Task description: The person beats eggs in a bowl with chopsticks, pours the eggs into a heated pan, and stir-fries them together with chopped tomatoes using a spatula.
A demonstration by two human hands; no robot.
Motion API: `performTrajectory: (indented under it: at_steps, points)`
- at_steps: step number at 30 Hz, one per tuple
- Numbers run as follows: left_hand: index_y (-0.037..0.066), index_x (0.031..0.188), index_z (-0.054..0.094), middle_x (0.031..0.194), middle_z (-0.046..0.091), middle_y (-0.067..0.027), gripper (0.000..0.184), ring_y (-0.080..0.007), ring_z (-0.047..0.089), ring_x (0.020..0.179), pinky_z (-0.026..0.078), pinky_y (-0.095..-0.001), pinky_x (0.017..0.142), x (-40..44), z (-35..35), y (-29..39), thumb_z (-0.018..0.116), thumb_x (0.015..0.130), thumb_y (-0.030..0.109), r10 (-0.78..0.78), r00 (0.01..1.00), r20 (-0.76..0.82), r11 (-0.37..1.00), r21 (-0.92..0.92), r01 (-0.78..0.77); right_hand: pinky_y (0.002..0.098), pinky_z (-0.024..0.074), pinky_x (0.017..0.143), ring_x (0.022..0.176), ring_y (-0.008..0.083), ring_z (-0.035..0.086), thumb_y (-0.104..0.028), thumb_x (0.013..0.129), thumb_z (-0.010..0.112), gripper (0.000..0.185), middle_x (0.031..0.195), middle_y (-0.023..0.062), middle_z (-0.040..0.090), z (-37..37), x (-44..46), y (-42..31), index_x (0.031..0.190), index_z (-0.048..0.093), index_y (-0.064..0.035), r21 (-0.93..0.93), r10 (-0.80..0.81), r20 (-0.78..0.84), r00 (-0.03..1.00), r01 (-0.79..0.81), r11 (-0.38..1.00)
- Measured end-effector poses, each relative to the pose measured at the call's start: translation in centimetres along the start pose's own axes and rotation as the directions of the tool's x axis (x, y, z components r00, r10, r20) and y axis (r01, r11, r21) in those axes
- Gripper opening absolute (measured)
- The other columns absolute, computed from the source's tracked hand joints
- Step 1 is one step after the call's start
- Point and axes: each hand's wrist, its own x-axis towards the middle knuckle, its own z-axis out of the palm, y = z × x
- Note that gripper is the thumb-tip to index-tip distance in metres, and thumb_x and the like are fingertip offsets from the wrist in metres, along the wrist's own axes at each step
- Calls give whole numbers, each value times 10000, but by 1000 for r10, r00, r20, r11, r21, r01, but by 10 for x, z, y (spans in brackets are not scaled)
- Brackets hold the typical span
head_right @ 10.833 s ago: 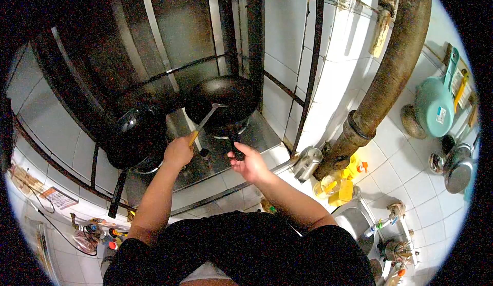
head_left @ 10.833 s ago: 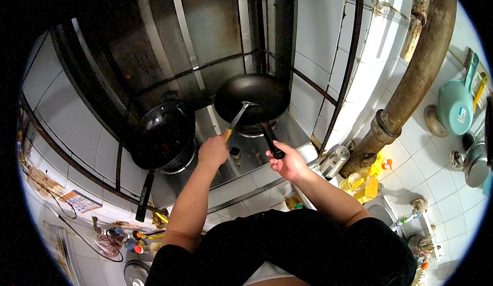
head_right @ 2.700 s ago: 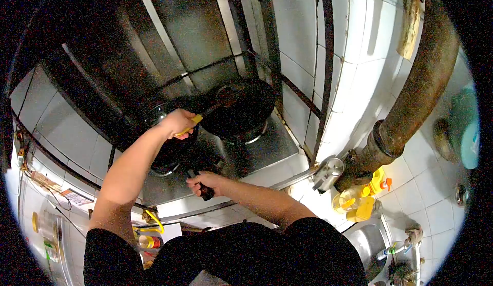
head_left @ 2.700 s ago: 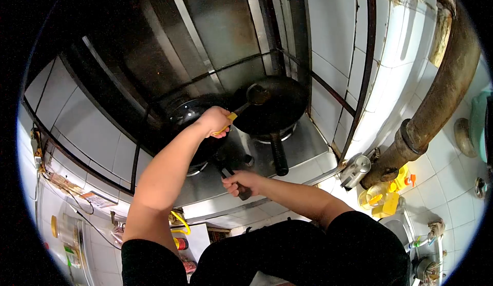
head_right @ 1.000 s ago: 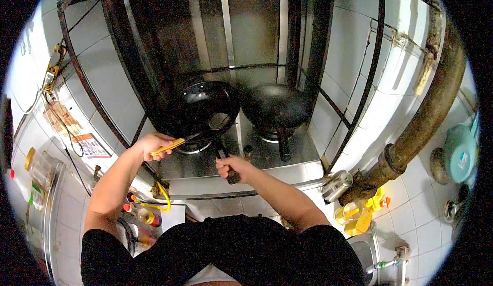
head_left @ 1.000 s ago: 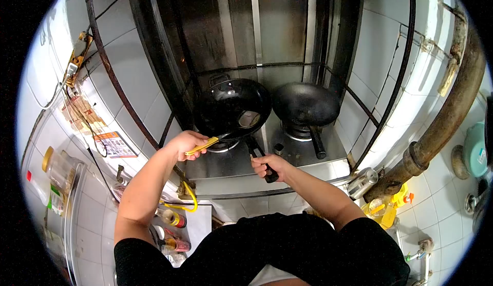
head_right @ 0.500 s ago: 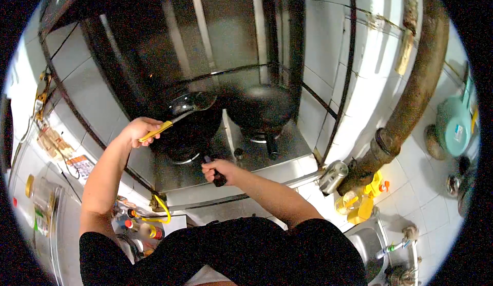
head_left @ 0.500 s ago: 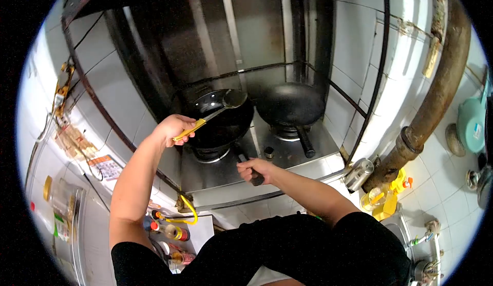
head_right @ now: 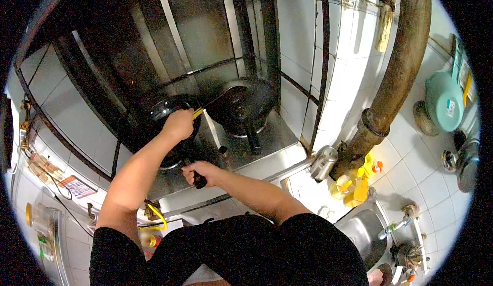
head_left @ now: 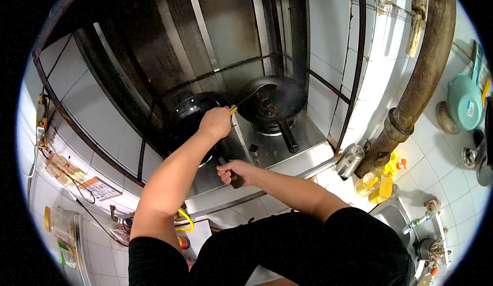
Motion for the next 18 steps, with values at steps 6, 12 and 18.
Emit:
performTrajectory:
  at_steps: [6, 12, 18]
  points:
    - [-34, 921, 624, 838, 639, -200, 191, -320, 640, 773, 509, -423, 680, 8, 13, -10, 538, 828, 110, 58, 995, -87, 978, -196, -75, 247, 377, 485, 501, 114, 416, -117, 904, 506, 201, 588, 2, 424, 7, 11, 8, 725, 435, -62, -24, -39, -31, 999, 38, 999]
    - [-49, 895, 578, 670, 571, -87, 154, -147, 542, 524, 457, -267, 442, 4, -18, -29, 542, 859, 97, -114, 923, 368, 556, -746, 367, 236, 357, 474, 486, 83, 403, -124, 911, 497, 208, 568, -18, 402, 28, 32, 19, 720, 440, -64, 79, -9, -81, 997, 15, 997]
    - [-50, 1022, 544, 767, 586, -104, 198, -116, 545, 573, 460, -209, 454, -5, -39, -64, 536, 868, 74, -72, 894, 443, 242, -862, 446, 248, 366, 474, 487, 111, 378, -109, 913, 479, 240, 565, 3, 404, 47, 63, 35, 682, 421, -78, 104, -37, -131, 991, 50, 993]
